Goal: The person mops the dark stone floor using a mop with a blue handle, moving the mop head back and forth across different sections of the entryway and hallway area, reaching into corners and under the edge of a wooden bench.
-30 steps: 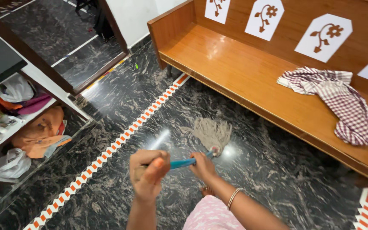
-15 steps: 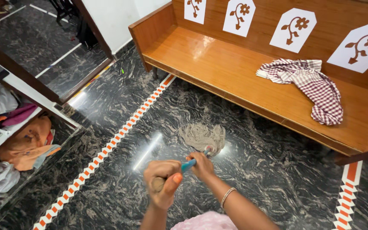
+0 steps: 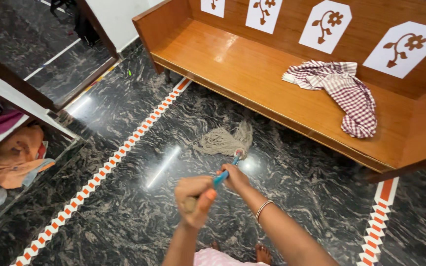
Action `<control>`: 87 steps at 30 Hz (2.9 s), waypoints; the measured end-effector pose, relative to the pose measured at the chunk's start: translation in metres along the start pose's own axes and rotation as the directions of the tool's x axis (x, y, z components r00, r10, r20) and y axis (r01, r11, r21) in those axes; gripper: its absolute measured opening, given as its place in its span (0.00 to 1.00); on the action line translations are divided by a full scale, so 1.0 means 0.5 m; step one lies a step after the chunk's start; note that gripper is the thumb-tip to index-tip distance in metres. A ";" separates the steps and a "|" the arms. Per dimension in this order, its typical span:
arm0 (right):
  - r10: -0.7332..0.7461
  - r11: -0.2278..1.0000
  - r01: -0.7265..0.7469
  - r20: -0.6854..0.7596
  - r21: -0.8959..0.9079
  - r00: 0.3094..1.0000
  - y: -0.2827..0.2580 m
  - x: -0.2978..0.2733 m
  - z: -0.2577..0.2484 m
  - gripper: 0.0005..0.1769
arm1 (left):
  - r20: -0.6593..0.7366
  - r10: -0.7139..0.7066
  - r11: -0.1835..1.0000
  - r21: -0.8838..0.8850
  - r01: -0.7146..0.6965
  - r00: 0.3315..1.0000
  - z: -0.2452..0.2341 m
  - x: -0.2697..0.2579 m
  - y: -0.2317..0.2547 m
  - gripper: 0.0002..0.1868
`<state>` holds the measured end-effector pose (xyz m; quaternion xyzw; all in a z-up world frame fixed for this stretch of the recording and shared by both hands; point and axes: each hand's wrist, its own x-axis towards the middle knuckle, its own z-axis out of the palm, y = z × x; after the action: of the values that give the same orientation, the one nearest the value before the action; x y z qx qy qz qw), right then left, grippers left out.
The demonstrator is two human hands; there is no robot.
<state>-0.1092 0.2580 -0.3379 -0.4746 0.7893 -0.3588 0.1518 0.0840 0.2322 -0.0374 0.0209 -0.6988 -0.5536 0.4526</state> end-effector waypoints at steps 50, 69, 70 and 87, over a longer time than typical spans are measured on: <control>0.130 0.992 -0.127 -0.167 0.027 0.977 0.033 -0.203 -0.267 0.11 | 0.007 0.099 0.922 -0.377 -0.089 0.995 0.274 0.066 0.052 0.25; 0.162 0.983 -0.148 -0.138 0.105 0.977 0.215 -0.226 -0.199 0.19 | 0.326 0.012 0.972 -0.224 0.065 0.945 0.270 -0.100 0.024 0.20; 0.159 0.986 -0.152 -0.121 0.071 0.980 0.197 -0.233 -0.188 0.20 | 0.321 0.002 0.976 -0.206 0.068 0.947 0.250 -0.107 0.037 0.19; -0.139 0.985 0.119 0.163 0.123 0.977 -0.264 -0.347 0.055 0.15 | 0.151 -0.126 0.978 0.184 0.097 0.981 0.001 -0.271 0.373 0.22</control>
<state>0.0783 0.3568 -0.2808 -0.5445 0.7193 -0.3699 0.2220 0.2517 0.3765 0.0278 0.0550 -0.7769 -0.5143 0.3590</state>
